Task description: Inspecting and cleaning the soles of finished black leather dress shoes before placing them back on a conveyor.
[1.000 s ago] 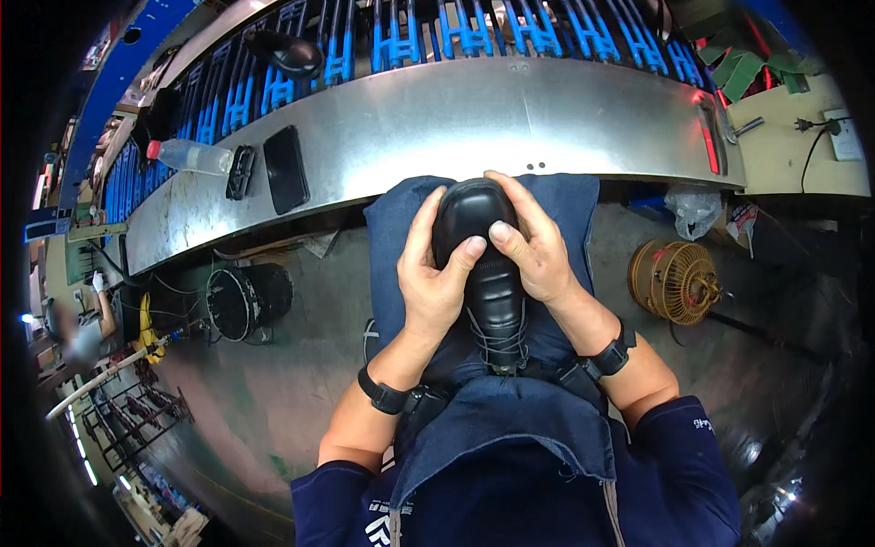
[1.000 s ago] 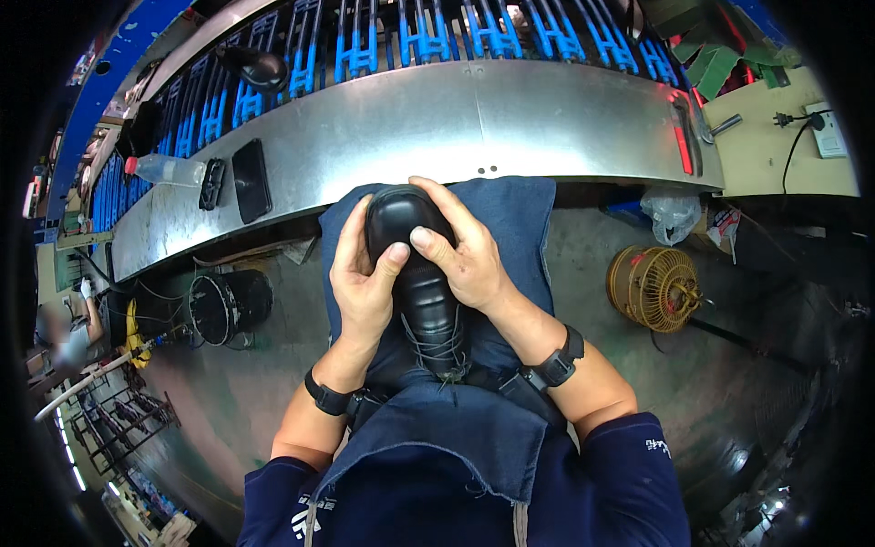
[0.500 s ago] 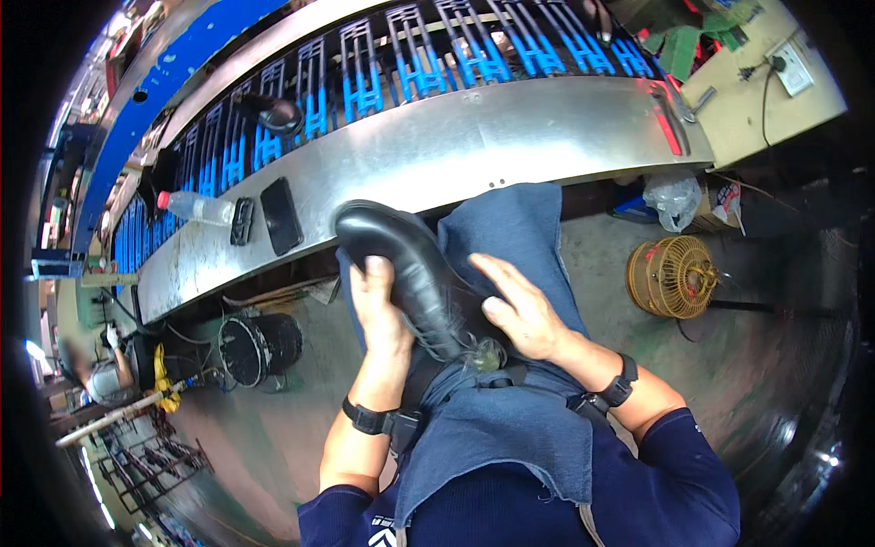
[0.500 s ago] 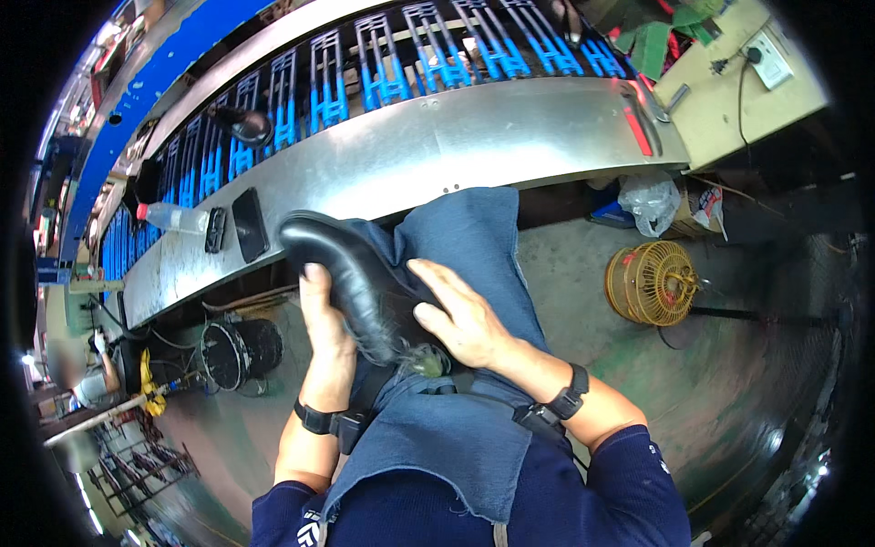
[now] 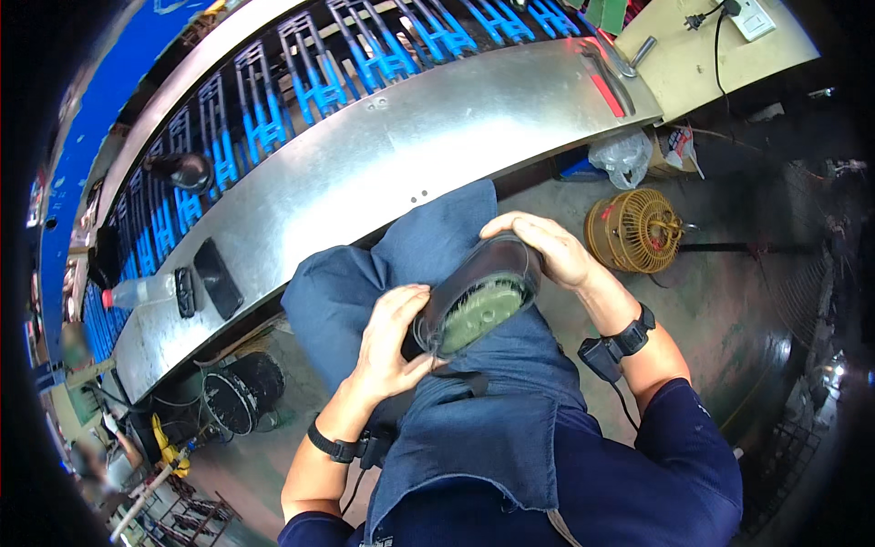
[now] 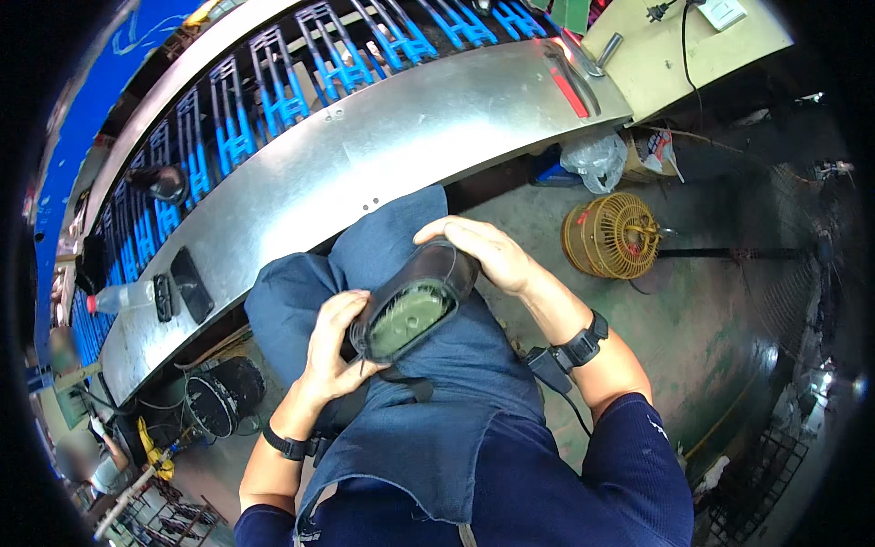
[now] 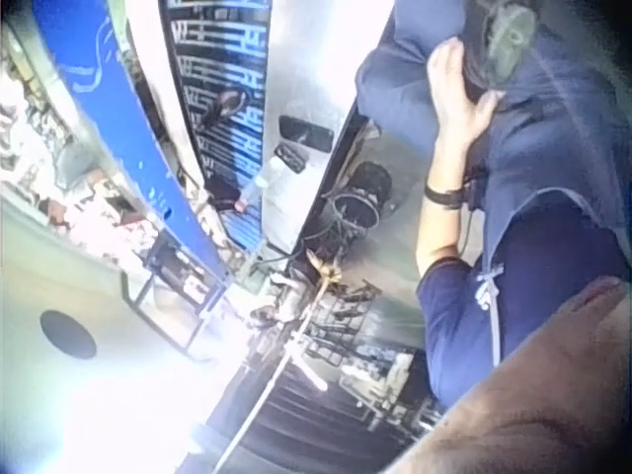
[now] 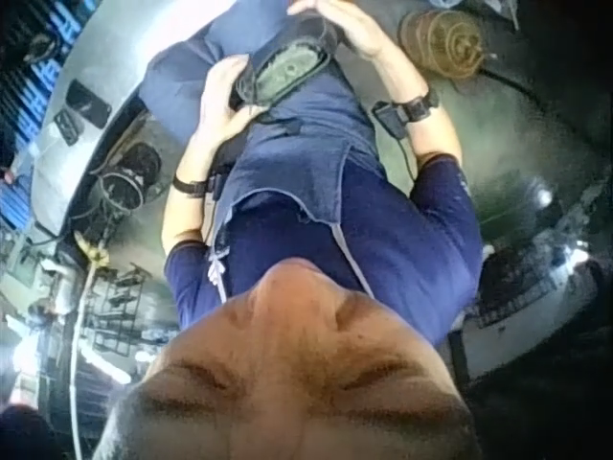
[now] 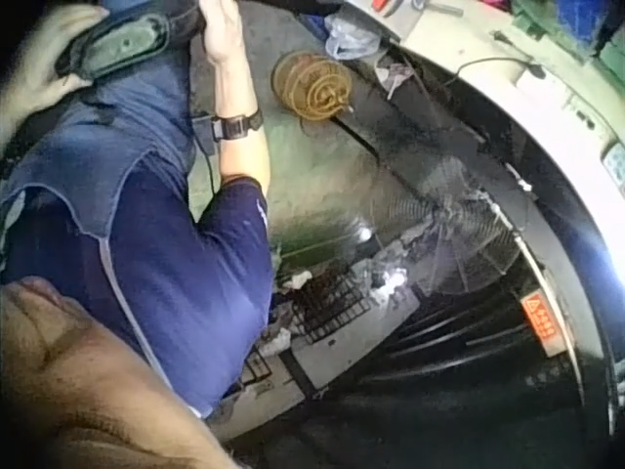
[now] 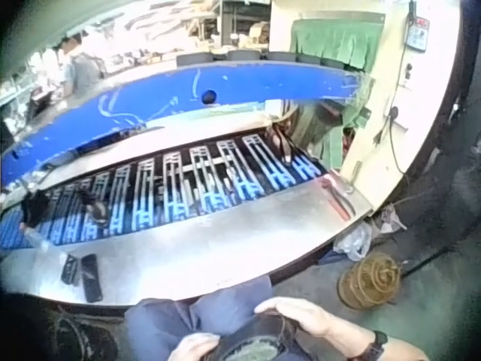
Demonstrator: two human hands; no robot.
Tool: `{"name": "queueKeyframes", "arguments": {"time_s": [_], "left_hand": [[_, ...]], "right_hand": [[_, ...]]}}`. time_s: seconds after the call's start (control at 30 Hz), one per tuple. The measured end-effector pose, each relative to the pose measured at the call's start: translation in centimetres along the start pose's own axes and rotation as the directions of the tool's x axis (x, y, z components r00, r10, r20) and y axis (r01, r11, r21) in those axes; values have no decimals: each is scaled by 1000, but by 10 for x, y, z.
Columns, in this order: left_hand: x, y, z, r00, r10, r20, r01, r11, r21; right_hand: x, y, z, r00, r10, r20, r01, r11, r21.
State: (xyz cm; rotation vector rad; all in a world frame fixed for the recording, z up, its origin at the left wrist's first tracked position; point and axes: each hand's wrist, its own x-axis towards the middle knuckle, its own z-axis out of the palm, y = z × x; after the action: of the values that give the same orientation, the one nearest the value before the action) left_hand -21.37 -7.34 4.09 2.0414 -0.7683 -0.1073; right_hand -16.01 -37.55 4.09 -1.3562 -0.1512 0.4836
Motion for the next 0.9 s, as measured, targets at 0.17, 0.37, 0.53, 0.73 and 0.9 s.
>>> {"name": "queueKeyframes", "arguments": {"time_s": [0.17,0.37,0.53,0.73,0.9], "left_hand": [[18,-2,18,997,53,-59,-54,999,-10],[20,-9,22,989,-25,-145,27,1000,15],[34,-11,0,986,-168,-11,166,979,-120],[115,-44,-80,729,-684,-27,476,534,-698],[184,-183,-197,497,-747,-441,447,657,-607]], "right_hand": [[5,3,6,996,-67,-57,60,991,-117],[27,9,10,992,-60,-109,42,987,-154],[37,0,8,967,154,-203,-157,988,4],[129,-24,-46,958,170,-230,-208,966,-154],[234,-38,-165,835,-80,-545,-183,893,-411]]}}
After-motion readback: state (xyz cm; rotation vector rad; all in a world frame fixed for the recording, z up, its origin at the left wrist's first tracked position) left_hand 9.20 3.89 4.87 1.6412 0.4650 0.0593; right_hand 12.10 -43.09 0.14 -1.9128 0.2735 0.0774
